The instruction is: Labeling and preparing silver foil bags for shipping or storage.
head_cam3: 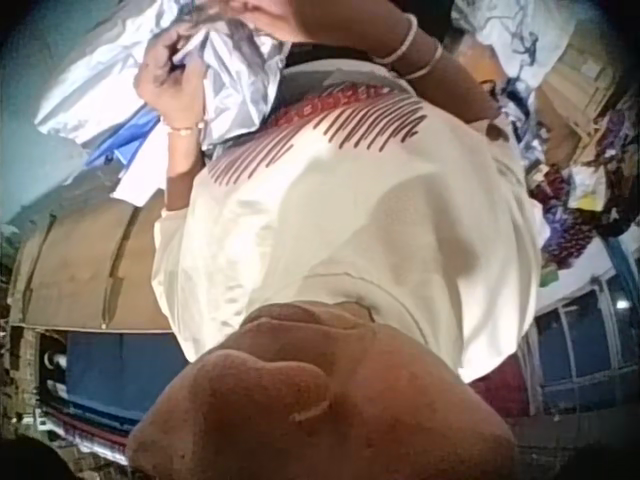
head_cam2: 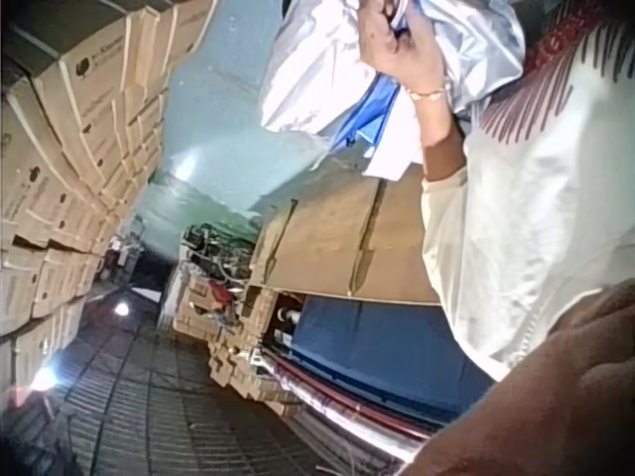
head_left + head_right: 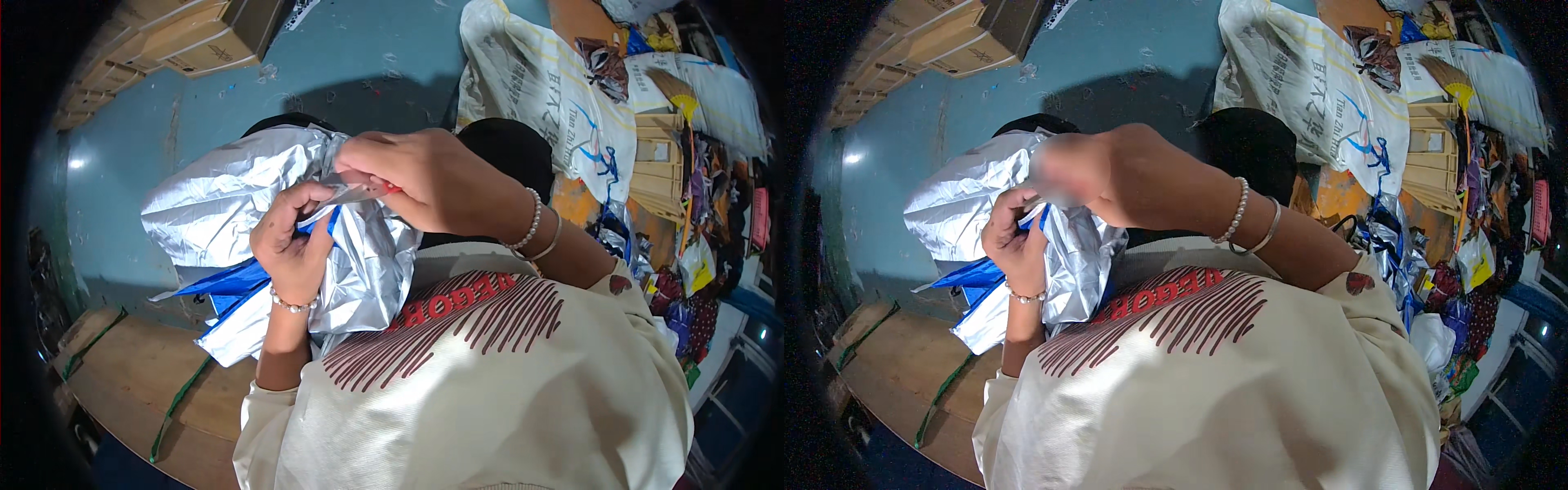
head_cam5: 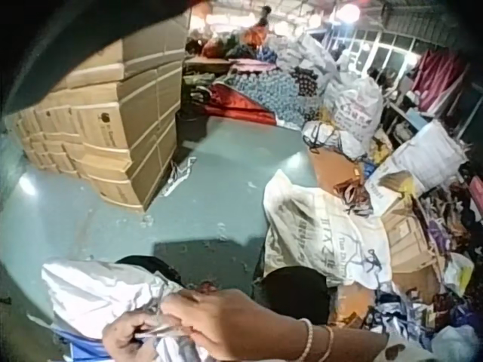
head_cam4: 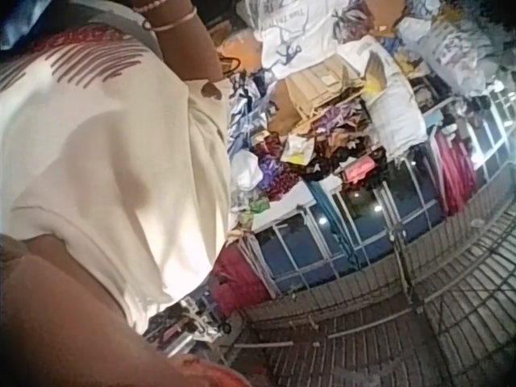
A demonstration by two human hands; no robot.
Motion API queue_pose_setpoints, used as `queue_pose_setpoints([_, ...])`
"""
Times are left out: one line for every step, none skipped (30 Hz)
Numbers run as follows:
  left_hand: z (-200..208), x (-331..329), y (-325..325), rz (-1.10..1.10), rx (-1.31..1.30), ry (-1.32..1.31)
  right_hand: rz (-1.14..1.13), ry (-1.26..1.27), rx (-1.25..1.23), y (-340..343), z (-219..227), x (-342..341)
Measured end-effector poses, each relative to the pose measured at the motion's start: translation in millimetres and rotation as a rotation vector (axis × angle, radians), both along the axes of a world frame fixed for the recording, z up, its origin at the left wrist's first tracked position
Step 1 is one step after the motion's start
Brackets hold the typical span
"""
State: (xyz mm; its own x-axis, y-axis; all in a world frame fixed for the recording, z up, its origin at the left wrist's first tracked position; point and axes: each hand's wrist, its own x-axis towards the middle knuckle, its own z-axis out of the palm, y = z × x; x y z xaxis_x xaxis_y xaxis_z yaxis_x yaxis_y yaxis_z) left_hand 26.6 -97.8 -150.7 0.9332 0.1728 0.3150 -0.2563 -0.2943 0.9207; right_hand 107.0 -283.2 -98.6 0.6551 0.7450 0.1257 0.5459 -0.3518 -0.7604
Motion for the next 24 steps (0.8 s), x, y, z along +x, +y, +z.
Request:
queue_pose_setpoints([0, 0, 0, 0.001, -0.009, 0.000, 0.020, -0.070, 0.000, 0, -2, 1])
queue_pose_setpoints([0, 0, 0, 0.006, -0.009, 0.001, 0.025, -0.069, 0.000, -2, -2, 4])
queue_pose_setpoints([0, 0, 1, 0.006, -0.009, 0.008, 0.010, -0.003, 0.015, -8, 0, 7])
queue_pose_setpoints([0, 0, 2, 0.005, -0.010, 0.014, -0.007, 0.063, 0.029, -14, 2, 11])
queue_pose_setpoints([0, -1, 3, 0.004, -0.011, 0.020, -0.024, 0.129, 0.042, -20, 5, 14])
queue_pose_setpoints([-1, -1, 4, 0.003, -0.013, 0.026, -0.041, 0.195, 0.055, -22, 6, 15])
queue_pose_setpoints([-1, -1, 3, -0.001, -0.014, 0.024, -0.046, 0.193, 0.054, -21, 5, 14])
queue_pose_setpoints([-1, 0, 3, -0.008, -0.016, 0.028, -0.049, 0.295, 0.129, -19, 2, 12])
queue_pose_setpoints([-2, 0, 3, -0.015, -0.017, 0.033, -0.052, 0.397, 0.204, -16, -2, 9])
queue_pose_setpoints([-2, 0, 3, -0.021, -0.018, 0.038, -0.054, 0.498, 0.280, -13, -5, 7])
queue_pose_setpoints([-2, 0, 2, -0.027, -0.018, 0.042, -0.055, 0.599, 0.358, -11, -6, 6])
queue_pose_setpoints([-2, 0, 2, -0.026, -0.017, 0.041, -0.054, 0.599, 0.359, -8, -5, 6])
queue_pose_setpoints([-2, 0, 3, -0.029, -0.022, 0.047, -0.043, 0.686, 0.357, -5, -3, 7])
queue_pose_setpoints([-2, 0, 3, -0.033, -0.028, 0.053, -0.031, 0.774, 0.354, -2, 1, 8])
queue_pose_setpoints([-2, 0, 3, -0.036, -0.033, 0.059, -0.020, 0.861, 0.350, 1, 4, 9])
queue_pose_setpoints([-2, 0, 3, -0.040, -0.040, 0.064, -0.008, 0.949, 0.345, 2, 6, 10])
queue_pose_setpoints([-2, 0, 3, -0.037, -0.039, 0.064, -0.006, 0.949, 0.344, 3, 6, 10])
queue_pose_setpoints([-1, 1, 2, -0.041, -0.036, 0.062, -0.015, 0.814, 0.287, 3, 7, 9])
queue_pose_setpoints([-1, 1, 2, -0.046, -0.033, 0.060, -0.024, 0.679, 0.230, 4, 7, 8])
queue_pose_setpoints([-1, 2, 2, -0.051, -0.030, 0.057, -0.033, 0.544, 0.173, 4, 8, 8])
queue_pose_setpoints([-1, 2, 1, -0.056, -0.028, 0.054, -0.042, 0.408, 0.116, 4, 8, 7])
queue_pose_setpoints([-1, 2, 1, -0.056, -0.030, 0.053, -0.043, 0.407, 0.114, 3, 10, 6])
queue_pose_setpoints([-2, 1, 2, -0.052, -0.030, 0.052, -0.015, 0.297, 0.016, 2, 12, 5])
queue_pose_setpoints([-2, 1, 2, -0.047, -0.030, 0.050, 0.013, 0.187, -0.082, 0, 14, 4])
